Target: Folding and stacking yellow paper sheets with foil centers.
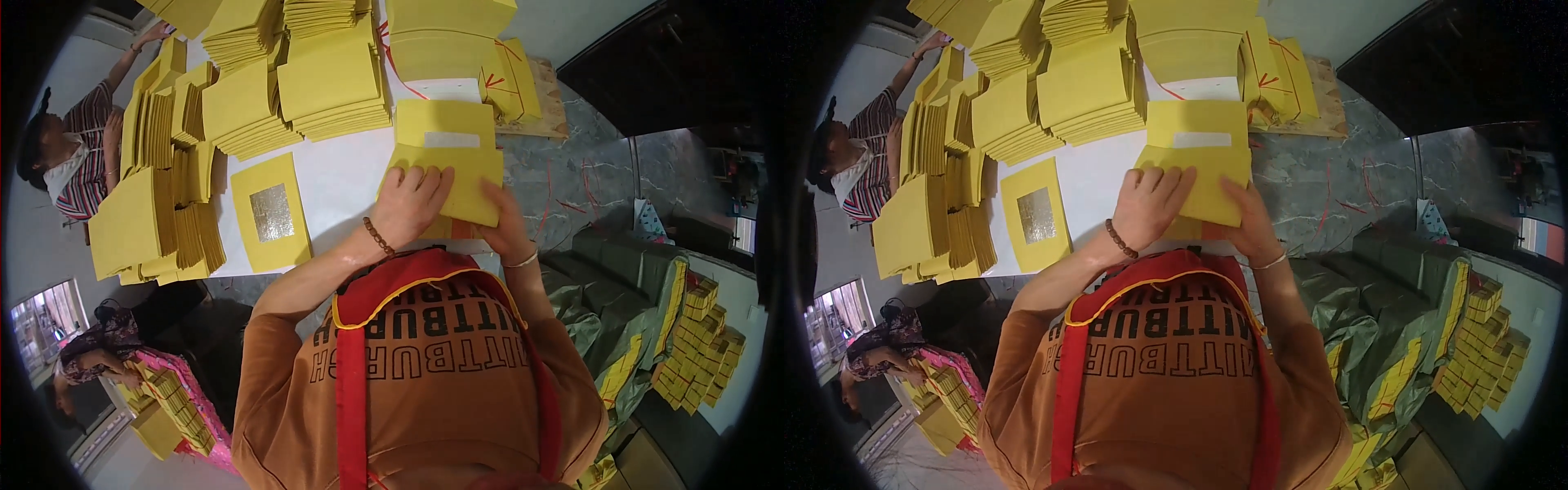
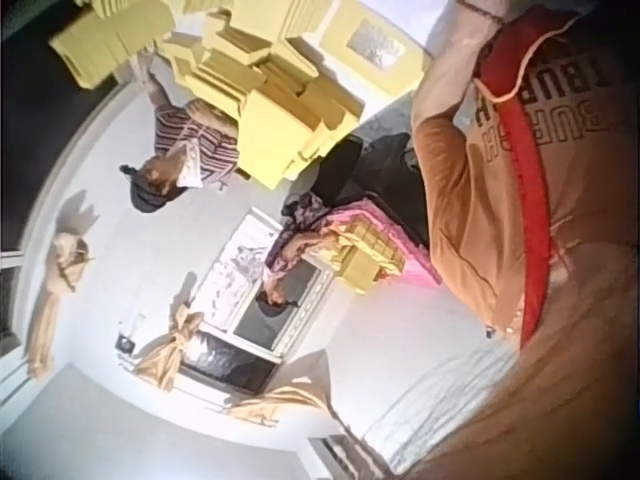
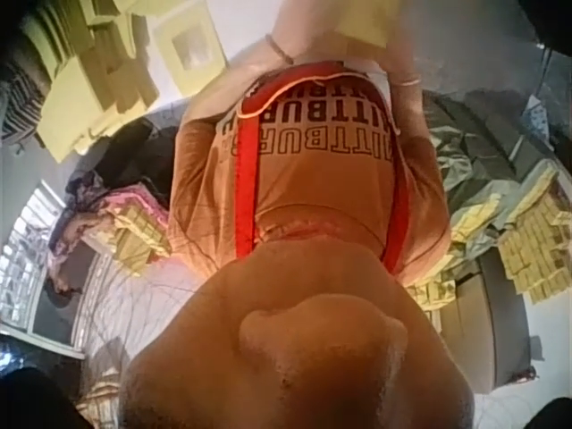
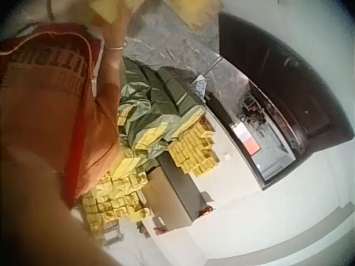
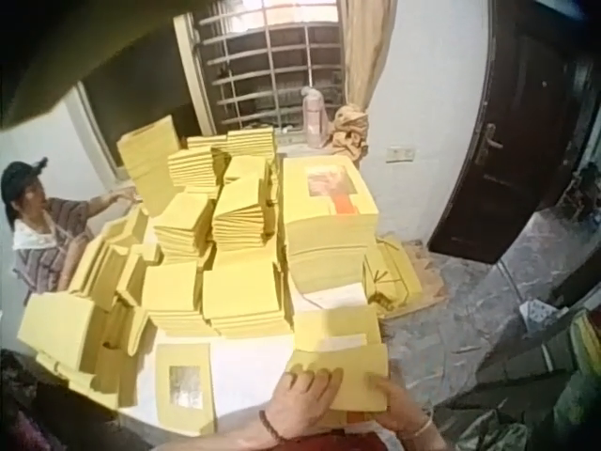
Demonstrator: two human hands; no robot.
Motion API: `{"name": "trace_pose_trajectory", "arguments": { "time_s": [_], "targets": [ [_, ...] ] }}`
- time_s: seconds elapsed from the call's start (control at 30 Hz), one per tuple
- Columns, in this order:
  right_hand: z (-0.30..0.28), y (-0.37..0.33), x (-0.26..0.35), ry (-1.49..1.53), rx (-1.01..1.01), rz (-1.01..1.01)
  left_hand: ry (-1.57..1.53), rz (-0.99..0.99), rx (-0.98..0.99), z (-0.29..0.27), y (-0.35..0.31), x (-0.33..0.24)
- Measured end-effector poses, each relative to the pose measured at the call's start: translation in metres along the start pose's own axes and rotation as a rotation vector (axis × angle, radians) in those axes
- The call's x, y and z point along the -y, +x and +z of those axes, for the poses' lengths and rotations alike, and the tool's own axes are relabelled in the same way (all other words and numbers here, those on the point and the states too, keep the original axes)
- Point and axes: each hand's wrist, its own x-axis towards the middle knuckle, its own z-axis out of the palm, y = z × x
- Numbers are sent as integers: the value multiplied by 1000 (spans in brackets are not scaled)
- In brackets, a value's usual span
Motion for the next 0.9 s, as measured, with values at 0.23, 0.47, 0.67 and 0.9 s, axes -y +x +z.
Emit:
{"name": "trace_pose_trajectory", "arguments": {
  "time_s": [0.23, 0.47, 0.67, 0.9],
  "targets": [
    [14, 6, 3, -185, -102, -310, 26, -512, -363, -14, 0, 26],
    [43, 20, -41, -276, -114, -455, -2036, -976, -398, -16, -1, 2],
    [38, 11, -18, -168, 83, -381, -1953, -933, -421, -9, -19, 20],
    [21, -1, 18, -376, 292, -276, -1929, -809, -253, -17, -23, 18]
  ]
}}
